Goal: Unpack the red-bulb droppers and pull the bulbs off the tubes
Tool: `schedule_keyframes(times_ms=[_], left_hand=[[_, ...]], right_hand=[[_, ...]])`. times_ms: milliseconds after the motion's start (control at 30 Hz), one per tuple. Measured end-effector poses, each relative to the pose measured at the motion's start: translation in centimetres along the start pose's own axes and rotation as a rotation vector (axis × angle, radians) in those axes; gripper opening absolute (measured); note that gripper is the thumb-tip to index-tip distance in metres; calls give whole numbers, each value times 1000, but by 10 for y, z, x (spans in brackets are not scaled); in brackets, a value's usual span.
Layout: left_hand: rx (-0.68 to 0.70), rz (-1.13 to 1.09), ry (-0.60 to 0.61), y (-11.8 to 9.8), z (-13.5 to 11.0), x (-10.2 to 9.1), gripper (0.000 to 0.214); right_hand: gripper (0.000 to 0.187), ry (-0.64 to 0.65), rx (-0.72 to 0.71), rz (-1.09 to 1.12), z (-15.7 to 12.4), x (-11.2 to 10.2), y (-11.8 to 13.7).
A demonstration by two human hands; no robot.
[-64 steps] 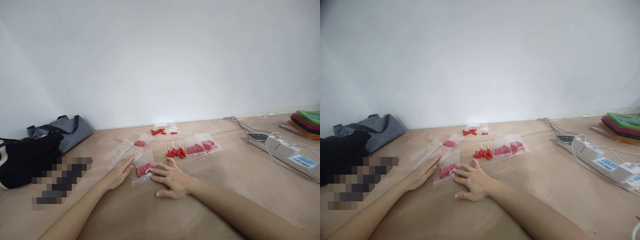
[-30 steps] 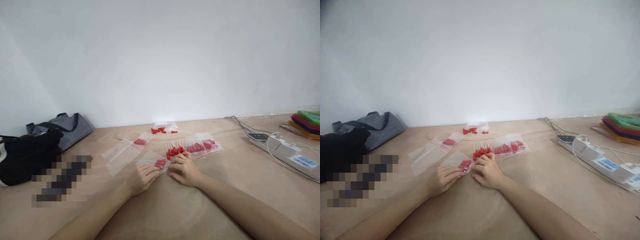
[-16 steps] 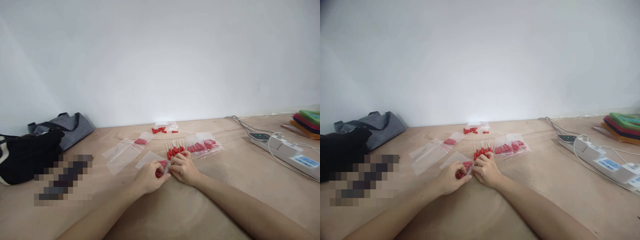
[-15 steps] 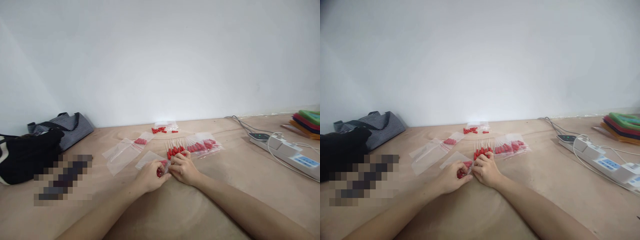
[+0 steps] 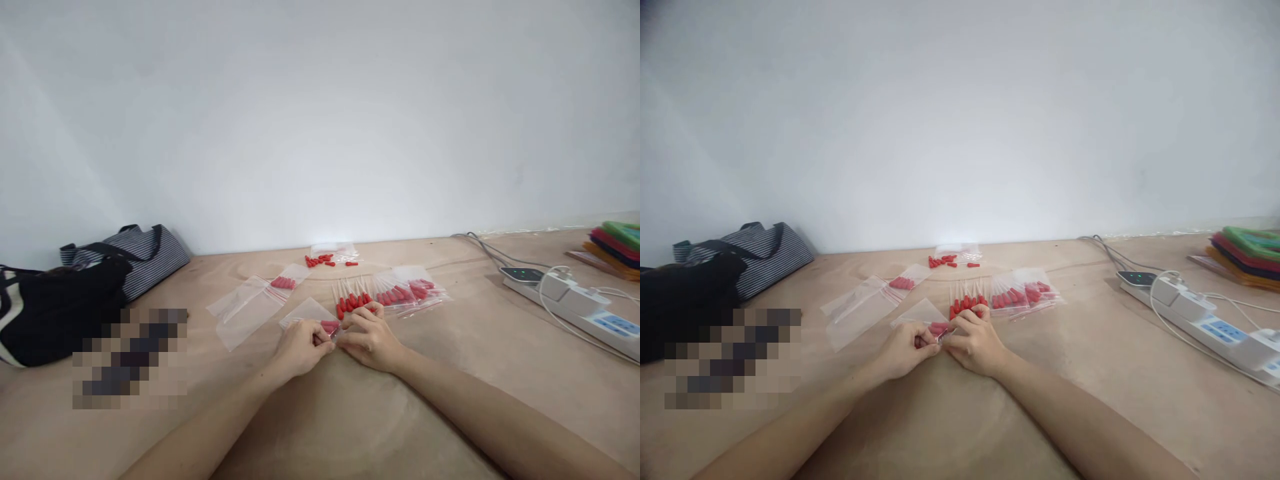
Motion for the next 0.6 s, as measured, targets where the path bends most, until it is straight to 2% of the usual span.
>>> schedule_keyframes(times_ms=[167,267,333,400,433,500,567,600], left_hand=[[-83,-244,-13,19,1,12,20],[-65,-221,-30,18,0,14,23],[-7,-166,7,14,0,11,28],[134,-50,15,7,0,0,32],[250,46,-2,2,0,-7,31],[562,296,-53,-7,-2,-20,28],[871,533,-70,-11,-7,-24,29],[984,617,-68,-11,-9,-24,29]], right_hand=[[7,15,-39,5,1,3,2],[10,21,-33,-19,3,6,2],[12,11,-47,-42,4,7,3],[13,-10,-60,-61,4,6,4],[13,-23,-65,-67,4,5,5],[12,-49,-75,-75,3,3,5],[12,-69,-84,-83,2,2,4],[12,-76,-86,-86,2,2,3]])
Point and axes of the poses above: each hand's wrist, its own z-axis towards the middle knuckle, its own x-axis out of the palm, y = z × x, the point moved 4 cm from there along z, towards the middle knuckle, and after that the axes turned 13 degrees about x, right-handed, at the moved point
